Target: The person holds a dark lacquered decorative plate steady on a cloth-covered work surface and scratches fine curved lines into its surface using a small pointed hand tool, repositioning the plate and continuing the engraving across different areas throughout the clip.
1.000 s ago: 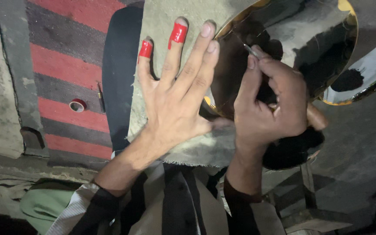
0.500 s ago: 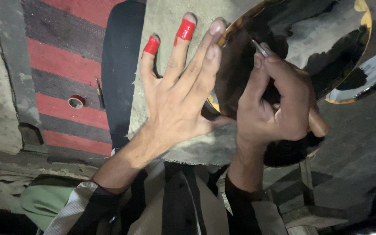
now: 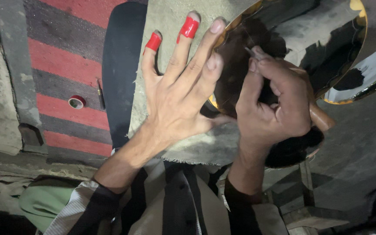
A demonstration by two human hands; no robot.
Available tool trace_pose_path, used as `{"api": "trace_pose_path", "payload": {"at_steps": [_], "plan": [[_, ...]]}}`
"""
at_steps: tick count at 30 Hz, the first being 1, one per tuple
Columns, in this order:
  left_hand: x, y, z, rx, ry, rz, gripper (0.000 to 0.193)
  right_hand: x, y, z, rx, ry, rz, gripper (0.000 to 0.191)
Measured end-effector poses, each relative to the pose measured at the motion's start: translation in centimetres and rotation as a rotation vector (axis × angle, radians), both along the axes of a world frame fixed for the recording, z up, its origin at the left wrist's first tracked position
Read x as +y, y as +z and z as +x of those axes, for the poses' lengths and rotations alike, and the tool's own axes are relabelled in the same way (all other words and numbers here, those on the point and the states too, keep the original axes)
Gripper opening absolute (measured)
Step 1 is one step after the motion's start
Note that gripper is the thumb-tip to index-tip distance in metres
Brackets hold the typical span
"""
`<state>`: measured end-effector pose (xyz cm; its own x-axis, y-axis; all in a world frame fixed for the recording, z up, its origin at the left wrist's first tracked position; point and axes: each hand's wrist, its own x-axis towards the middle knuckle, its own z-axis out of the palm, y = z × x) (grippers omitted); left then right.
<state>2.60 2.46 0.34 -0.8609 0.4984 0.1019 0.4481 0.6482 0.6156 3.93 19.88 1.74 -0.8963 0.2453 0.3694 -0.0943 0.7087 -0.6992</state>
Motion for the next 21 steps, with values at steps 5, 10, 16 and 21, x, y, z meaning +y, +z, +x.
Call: {"api": "trace_pose_path", "payload": {"at_steps": [5, 10, 16, 21], "plan": [[0.3, 0.3, -0.3, 0.002, 0.001, 0.004, 0.1, 0.7, -0.1, 0.3, -0.01, 0.052, 0.029, 0.012], [0.4, 0.7, -0.7, -0.009, -0.003, 0.008, 0.092, 1.4, -0.3, 0.2, 0.014, 0.078, 0.092, 0.008], [0.3, 0.8, -0.7, -0.001, -0.011, 0.003, 0.087, 1.7, 0.8, 0.0, -0.035, 0.167, 0.132, 0.011], [0.2, 0.5, -0.4, 0.002, -0.009, -0.013, 0.089, 2.2, 1.9, -1.0, -0.056, 0.273, 0.143, 0.014]]}}
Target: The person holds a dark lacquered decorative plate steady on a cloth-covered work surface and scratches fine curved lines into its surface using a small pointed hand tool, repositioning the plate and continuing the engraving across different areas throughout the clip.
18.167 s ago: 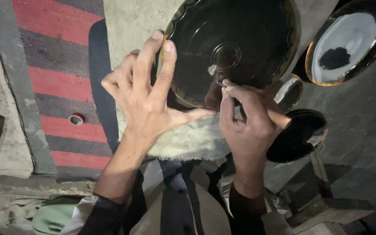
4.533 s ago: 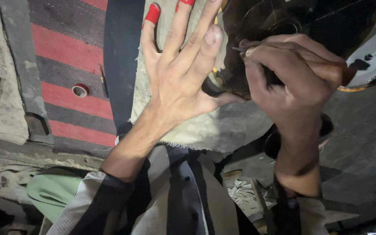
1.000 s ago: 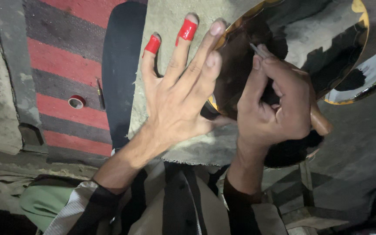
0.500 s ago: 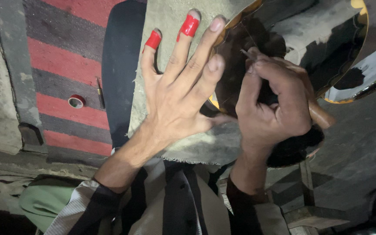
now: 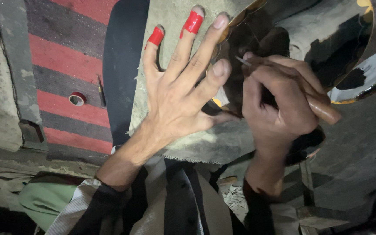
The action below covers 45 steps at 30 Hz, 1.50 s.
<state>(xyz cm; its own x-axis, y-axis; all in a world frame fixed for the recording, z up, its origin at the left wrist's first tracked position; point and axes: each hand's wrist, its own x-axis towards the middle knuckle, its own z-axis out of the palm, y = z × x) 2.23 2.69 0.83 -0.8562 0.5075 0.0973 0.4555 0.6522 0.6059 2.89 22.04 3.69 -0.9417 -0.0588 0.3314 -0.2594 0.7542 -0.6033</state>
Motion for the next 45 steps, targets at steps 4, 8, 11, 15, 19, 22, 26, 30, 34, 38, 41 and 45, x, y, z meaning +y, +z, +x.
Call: {"api": "trace_pose_path", "payload": {"at_steps": [4, 8, 11, 15, 19, 22, 26, 30, 34, 38, 41, 45], "plan": [[-0.2, -0.3, 0.3, 0.006, 0.006, 0.007, 0.093, 0.6, 1.1, -0.7, -0.055, 0.121, 0.013, 0.015], [-0.1, -0.7, 0.5, 0.006, 0.024, 0.043, 0.103, 1.4, 2.0, -1.8, -0.076, 0.25, -0.009, 0.017], [-0.1, -0.9, 0.5, 0.009, 0.023, 0.054, 0.111, 1.8, 2.6, -2.7, -0.075, 0.354, 0.045, 0.018], [-0.1, -1.0, 0.6, 0.006, 0.021, 0.065, 0.115, 2.1, 3.4, -3.3, -0.121, 0.404, 0.064, 0.02], [-0.3, -0.9, 0.6, 0.0, 0.022, 0.079, 0.119, 2.1, 3.5, -3.1, -0.15, 0.393, 0.068, 0.021], [-0.3, -0.8, 0.6, 0.009, 0.027, 0.074, 0.12, 2.2, 3.4, -2.7, -0.143, 0.368, 0.07, 0.019], [-0.6, -0.9, 0.4, 0.0, 0.015, 0.116, 0.129, 1.5, 2.6, -1.6, -0.095, 0.267, 0.019, 0.017], [-0.9, -1.3, 0.2, -0.002, -0.016, 0.06, 0.136, -0.1, 1.1, 0.3, -0.011, 0.045, -0.055, 0.015], [-0.7, -1.4, 0.3, 0.025, -0.004, 0.044, 0.135, -0.1, 0.6, 1.3, -0.027, 0.025, -0.094, 0.015], [-0.5, -1.2, 0.2, 0.032, 0.007, 0.084, 0.136, 0.4, 0.7, 1.0, -0.025, 0.065, -0.118, 0.014], [-0.5, -1.1, 0.1, 0.049, 0.008, 0.073, 0.135, 0.0, 0.7, 1.1, -0.024, 0.049, -0.133, 0.014], [-0.6, -1.1, -0.1, 0.065, -0.014, 0.073, 0.135, -0.9, 0.6, 1.7, -0.07, -0.065, -0.077, 0.013]]}}
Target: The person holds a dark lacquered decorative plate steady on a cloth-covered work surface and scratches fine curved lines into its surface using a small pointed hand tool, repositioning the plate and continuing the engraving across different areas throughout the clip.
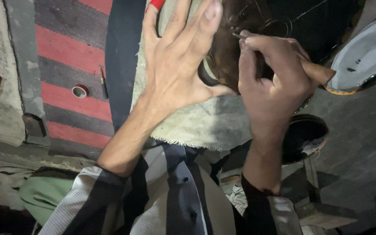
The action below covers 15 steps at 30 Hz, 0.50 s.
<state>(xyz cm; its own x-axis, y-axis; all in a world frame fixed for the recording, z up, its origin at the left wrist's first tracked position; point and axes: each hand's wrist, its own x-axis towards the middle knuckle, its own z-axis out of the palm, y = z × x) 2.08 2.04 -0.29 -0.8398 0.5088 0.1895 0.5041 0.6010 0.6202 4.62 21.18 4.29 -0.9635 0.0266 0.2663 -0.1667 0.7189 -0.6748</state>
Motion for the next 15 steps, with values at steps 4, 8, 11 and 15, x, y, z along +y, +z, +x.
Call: {"api": "trace_pose_path", "payload": {"at_steps": [4, 8, 11, 15], "plan": [[0.0, -0.1, 0.0, -0.004, -0.003, 0.013, 0.135, -0.3, -0.4, 0.2, 0.04, 0.002, 0.019, 0.014], [0.0, -0.2, 0.3, -0.006, 0.0, 0.018, 0.132, -0.1, -0.6, 0.2, 0.045, 0.007, -0.008, 0.015], [0.1, -0.3, 0.3, -0.004, 0.006, 0.016, 0.131, 0.7, -0.6, -0.2, 0.08, 0.085, 0.001, 0.016], [0.0, -0.4, 0.4, -0.027, 0.002, 0.014, 0.132, 2.2, -0.4, -0.8, 0.094, 0.26, -0.02, 0.02]]}}
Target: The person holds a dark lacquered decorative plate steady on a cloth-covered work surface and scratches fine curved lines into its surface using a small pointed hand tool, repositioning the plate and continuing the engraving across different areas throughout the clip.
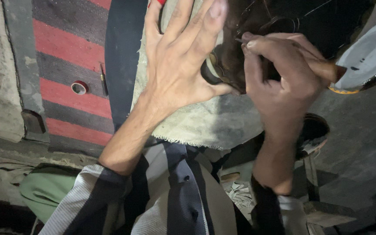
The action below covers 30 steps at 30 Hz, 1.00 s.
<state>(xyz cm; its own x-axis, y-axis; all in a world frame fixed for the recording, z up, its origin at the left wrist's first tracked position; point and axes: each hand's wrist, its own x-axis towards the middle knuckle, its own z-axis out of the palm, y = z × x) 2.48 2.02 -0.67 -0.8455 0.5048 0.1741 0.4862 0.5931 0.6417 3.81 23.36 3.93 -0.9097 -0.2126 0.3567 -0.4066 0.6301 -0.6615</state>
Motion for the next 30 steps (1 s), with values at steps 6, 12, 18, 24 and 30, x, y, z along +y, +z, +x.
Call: {"api": "trace_pose_path", "payload": {"at_steps": [6, 12, 18, 24, 30], "plan": [[0.0, -0.3, 0.1, 0.018, 0.013, 0.024, 0.126, -0.4, -0.1, 0.0, -0.008, -0.046, -0.018, 0.019], [-0.1, -0.4, 0.0, 0.032, 0.004, 0.01, 0.126, 0.9, 0.9, -1.0, 0.011, 0.163, 0.131, 0.015], [-0.4, -0.4, -0.1, 0.021, -0.007, 0.002, 0.128, 1.4, 1.3, -1.4, -0.015, 0.203, 0.117, 0.015], [-0.1, -0.5, 0.0, 0.032, 0.005, 0.021, 0.132, 2.2, 2.0, -1.7, -0.051, 0.256, 0.18, 0.016], [0.0, -0.3, 0.1, 0.033, 0.007, 0.036, 0.133, 1.9, 2.4, -1.0, -0.098, 0.213, 0.154, 0.016]]}}
